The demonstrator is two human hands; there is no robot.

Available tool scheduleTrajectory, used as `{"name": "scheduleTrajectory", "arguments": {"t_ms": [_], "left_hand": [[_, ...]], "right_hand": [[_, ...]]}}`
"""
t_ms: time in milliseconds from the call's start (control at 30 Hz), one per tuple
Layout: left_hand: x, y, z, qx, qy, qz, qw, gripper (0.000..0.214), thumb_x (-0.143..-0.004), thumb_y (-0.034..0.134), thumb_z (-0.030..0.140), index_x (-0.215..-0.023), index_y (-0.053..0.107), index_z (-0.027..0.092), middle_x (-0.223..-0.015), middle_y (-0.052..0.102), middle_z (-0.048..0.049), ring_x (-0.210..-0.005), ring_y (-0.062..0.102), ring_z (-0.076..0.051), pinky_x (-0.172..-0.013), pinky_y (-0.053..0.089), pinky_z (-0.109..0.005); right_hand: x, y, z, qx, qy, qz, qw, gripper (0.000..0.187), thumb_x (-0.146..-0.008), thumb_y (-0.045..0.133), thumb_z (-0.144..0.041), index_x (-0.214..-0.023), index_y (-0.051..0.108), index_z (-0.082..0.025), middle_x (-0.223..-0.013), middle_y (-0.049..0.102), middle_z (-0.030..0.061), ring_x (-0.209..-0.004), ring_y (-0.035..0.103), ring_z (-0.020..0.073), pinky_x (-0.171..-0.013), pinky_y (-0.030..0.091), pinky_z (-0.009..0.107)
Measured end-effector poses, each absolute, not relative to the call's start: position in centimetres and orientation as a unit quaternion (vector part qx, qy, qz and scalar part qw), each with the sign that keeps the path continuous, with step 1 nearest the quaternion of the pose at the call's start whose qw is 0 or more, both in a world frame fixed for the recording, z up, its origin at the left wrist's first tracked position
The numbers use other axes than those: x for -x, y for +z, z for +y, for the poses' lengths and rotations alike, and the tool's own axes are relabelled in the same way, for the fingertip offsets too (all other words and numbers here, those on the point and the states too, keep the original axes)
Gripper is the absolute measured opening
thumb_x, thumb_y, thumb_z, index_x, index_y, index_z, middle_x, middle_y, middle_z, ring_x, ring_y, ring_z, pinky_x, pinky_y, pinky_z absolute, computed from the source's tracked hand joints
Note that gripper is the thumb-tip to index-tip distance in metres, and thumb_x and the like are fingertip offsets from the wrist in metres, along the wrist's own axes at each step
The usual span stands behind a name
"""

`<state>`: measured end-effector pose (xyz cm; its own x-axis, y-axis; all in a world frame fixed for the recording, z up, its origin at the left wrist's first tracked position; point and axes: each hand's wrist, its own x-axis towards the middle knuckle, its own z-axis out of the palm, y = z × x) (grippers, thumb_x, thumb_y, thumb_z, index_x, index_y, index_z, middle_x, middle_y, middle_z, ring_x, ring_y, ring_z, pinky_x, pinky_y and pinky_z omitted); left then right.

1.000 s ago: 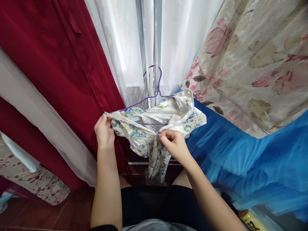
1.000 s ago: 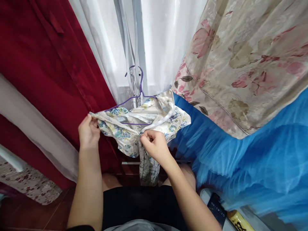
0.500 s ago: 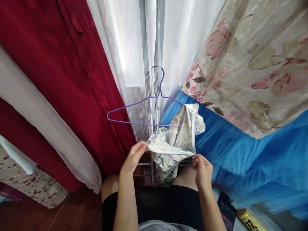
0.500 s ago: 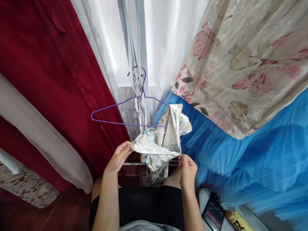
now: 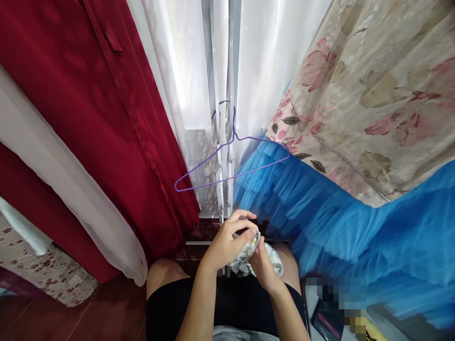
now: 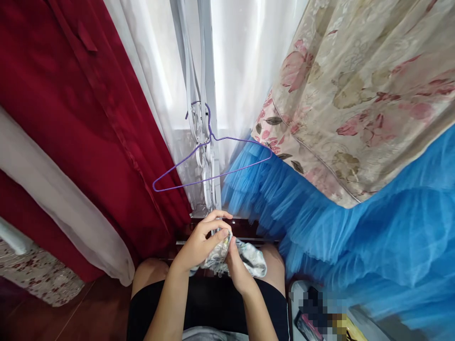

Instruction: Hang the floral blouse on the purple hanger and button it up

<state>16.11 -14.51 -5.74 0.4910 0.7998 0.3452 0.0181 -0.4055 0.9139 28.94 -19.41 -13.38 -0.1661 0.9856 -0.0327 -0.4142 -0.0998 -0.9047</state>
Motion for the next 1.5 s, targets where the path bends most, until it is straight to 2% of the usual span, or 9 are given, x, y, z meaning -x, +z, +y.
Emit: {"name": "scheduleTrajectory", "arguments": {"t_ms": [167,267,500,600,700,867,1100,1267,1500], "left_hand": [[-13.8,-7.6,-14.5,-0.673,0.396,0.281,0.558,0.033,-0.102,0.051,0.051,-0.111,0.065,0.022,-0.126,0.065,-0.0118,-0.121,0.06,-0.027,-0.107,0.044,-0.04],[-11.8,-10.2,-15.5,-0.68,0.293,0.242,0.628,0.057,-0.098,0.046,0.067,-0.13,0.059,0.022,-0.125,0.067,-0.0114,-0.119,0.061,-0.028,-0.104,0.047,-0.039],[-6.5,-17.6,-17.2,-0.791,0.205,0.419,0.395,0.05,-0.08,0.072,0.066,-0.063,0.064,0.019,-0.079,0.068,-0.0091,-0.109,0.062,-0.034,-0.1,0.046,-0.042],[-4.0,-19.3,-16.0,-0.829,0.161,0.429,0.32,0.04,-0.083,0.074,0.054,-0.061,0.065,0.021,-0.07,0.067,-0.0056,-0.093,0.065,-0.028,-0.099,0.045,-0.041],[-1.0,-19.4,-13.8,-0.842,0.138,0.44,0.28,0.023,-0.087,0.069,0.033,-0.067,0.071,0.023,-0.079,0.073,-0.0042,-0.09,0.066,-0.024,-0.105,0.039,-0.042],[3.6,-15.3,-8.7,-0.842,0.173,0.456,0.229,0.016,-0.083,0.065,0.024,-0.086,0.08,0.028,-0.109,0.078,-0.0053,-0.113,0.063,-0.029,-0.115,0.029,-0.046],[5.5,-4.8,0.0,-0.818,0.3,0.436,0.225,0.014,-0.074,0.075,0.029,-0.086,0.083,0.027,-0.112,0.077,-0.0082,-0.113,0.063,-0.032,-0.11,0.039,-0.041],[4.1,1.5,1.8,-0.858,0.315,0.394,0.094,0.016,-0.08,0.068,0.028,-0.091,0.08,0.024,-0.115,0.075,-0.0103,-0.114,0.061,-0.031,-0.11,0.038,-0.044],[-2.5,5.8,-1.3,-0.862,0.384,0.325,-0.063,0.018,-0.084,0.061,0.024,-0.067,0.059,0.021,-0.102,0.071,-0.0092,-0.102,0.061,-0.026,-0.094,0.045,-0.037]], "right_hand": [[-27.4,-12.2,-20.2,0.331,0.689,-0.385,0.518,0.058,-0.073,0.085,-0.057,-0.115,0.071,-0.02,-0.105,0.074,0.0096,-0.1,0.068,0.0282,-0.091,0.053,0.04],[-28.5,-10.9,-20.4,0.336,0.706,-0.352,0.514,0.048,-0.067,0.09,-0.05,-0.099,0.073,-0.018,-0.086,0.073,0.0064,-0.078,0.067,0.0222,-0.076,0.054,0.033],[-33.3,-9.4,-20.4,0.345,0.672,-0.464,0.463,0.043,-0.069,0.082,-0.052,-0.057,0.062,-0.016,-0.05,0.047,-0.0015,-0.045,0.033,0.0091,-0.045,0.025,0.024],[-34.6,-9.2,-20.4,0.368,0.63,-0.513,0.452,0.049,-0.07,0.08,-0.052,-0.049,0.052,-0.017,-0.047,0.037,-0.0035,-0.046,0.025,0.0079,-0.046,0.019,0.025],[-35.3,-8.3,-20.1,0.412,0.592,-0.515,0.464,0.036,-0.072,0.08,-0.046,-0.061,0.063,-0.016,-0.054,0.049,-0.0008,-0.05,0.037,0.0116,-0.048,0.03,0.026],[-35.3,-5.6,-17.8,0.476,0.481,-0.617,0.403,0.02,-0.076,0.077,-0.025,-0.092,0.067,-0.019,-0.075,0.06,-0.001,-0.065,0.051,0.0151,-0.058,0.04,0.025],[-34.3,-3.1,-10.0,0.533,0.212,-0.71,0.409,0.071,-0.075,0.068,-0.017,-0.145,0.055,-0.017,-0.089,0.07,0.0034,-0.07,0.058,0.0187,-0.067,0.047,0.03],[-34.6,-2.8,-5.8,0.561,0.126,-0.706,0.415,0.062,-0.076,0.059,-0.011,-0.137,0.065,-0.011,-0.111,0.077,0.0145,-0.091,0.07,0.0271,-0.082,0.051,0.035],[-32.5,-2.8,-6.9,0.596,0.101,-0.705,0.371,0.043,-0.078,0.055,-0.011,-0.111,0.079,-0.024,-0.102,0.082,0.0082,-0.097,0.075,0.0317,-0.077,0.049,0.033]]}}
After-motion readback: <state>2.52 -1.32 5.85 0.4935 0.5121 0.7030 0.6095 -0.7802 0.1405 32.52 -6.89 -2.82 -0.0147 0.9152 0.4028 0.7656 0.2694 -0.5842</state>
